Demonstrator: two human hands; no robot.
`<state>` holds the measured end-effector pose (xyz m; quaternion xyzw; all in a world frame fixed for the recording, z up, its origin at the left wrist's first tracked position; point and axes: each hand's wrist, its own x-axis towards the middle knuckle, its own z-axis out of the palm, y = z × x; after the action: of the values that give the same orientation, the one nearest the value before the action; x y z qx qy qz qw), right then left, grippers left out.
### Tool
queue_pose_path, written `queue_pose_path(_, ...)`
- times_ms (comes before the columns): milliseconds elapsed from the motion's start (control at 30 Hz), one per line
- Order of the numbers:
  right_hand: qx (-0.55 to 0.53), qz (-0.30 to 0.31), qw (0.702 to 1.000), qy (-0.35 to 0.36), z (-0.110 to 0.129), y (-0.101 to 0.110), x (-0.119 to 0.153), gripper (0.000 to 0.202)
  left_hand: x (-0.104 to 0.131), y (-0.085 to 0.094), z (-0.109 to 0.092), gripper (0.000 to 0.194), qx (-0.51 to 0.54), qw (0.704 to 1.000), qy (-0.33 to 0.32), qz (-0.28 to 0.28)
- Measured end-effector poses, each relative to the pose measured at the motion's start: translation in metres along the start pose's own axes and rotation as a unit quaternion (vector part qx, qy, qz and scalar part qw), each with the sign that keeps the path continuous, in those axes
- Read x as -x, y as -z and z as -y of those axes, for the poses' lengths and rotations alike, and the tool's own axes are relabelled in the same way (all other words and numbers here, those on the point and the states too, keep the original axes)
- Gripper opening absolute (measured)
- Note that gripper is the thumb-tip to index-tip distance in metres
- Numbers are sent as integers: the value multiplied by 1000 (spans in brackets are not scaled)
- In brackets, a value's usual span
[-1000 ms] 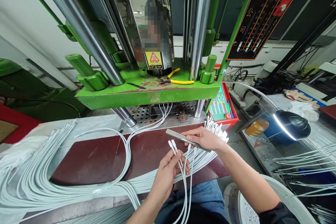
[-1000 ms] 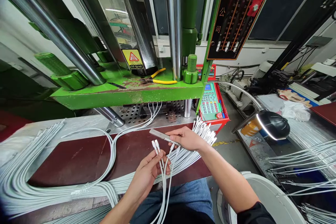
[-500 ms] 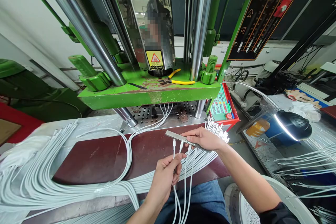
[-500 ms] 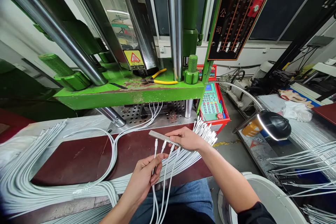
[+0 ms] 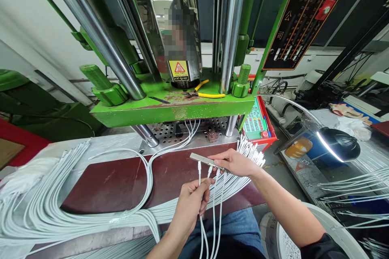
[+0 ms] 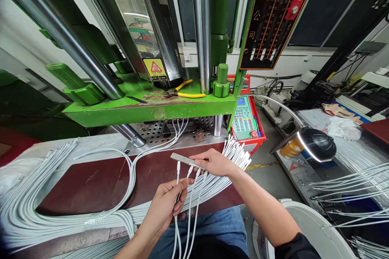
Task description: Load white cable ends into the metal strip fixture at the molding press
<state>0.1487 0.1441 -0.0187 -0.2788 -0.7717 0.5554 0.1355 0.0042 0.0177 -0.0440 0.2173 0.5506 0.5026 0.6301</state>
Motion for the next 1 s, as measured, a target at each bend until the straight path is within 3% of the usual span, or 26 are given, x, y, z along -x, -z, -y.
queue_pose_path(167, -46, 12, 999, -3, -4, 4, -1, 43, -1, 0, -1, 36, -23, 999, -20, 9)
queue_pose_path(300, -65, 0, 997, -38, -4, 9, 0, 43, -2, 9, -5, 30, 14, 994, -90, -63)
queue_pose_path(367, -69, 0, 997, -39, -3, 12, 1, 42, 0, 14, -9, 28, 67, 990, -101, -73)
queue_pose_path(500, -72, -7, 997, -42, -5, 16, 1, 41, 8, 19, -18, 27, 134, 987, -90, -14)
queue_pose_path(667, -74, -5, 997, -27, -4, 19, 0, 40, 8, 19, -14, 39, 15, 999, 13, 43)
queue_pose_path(1000, -20, 22, 999, -18, 8, 12, 2, 44, -6, 19, -8, 45, -11, 999, 3, 41)
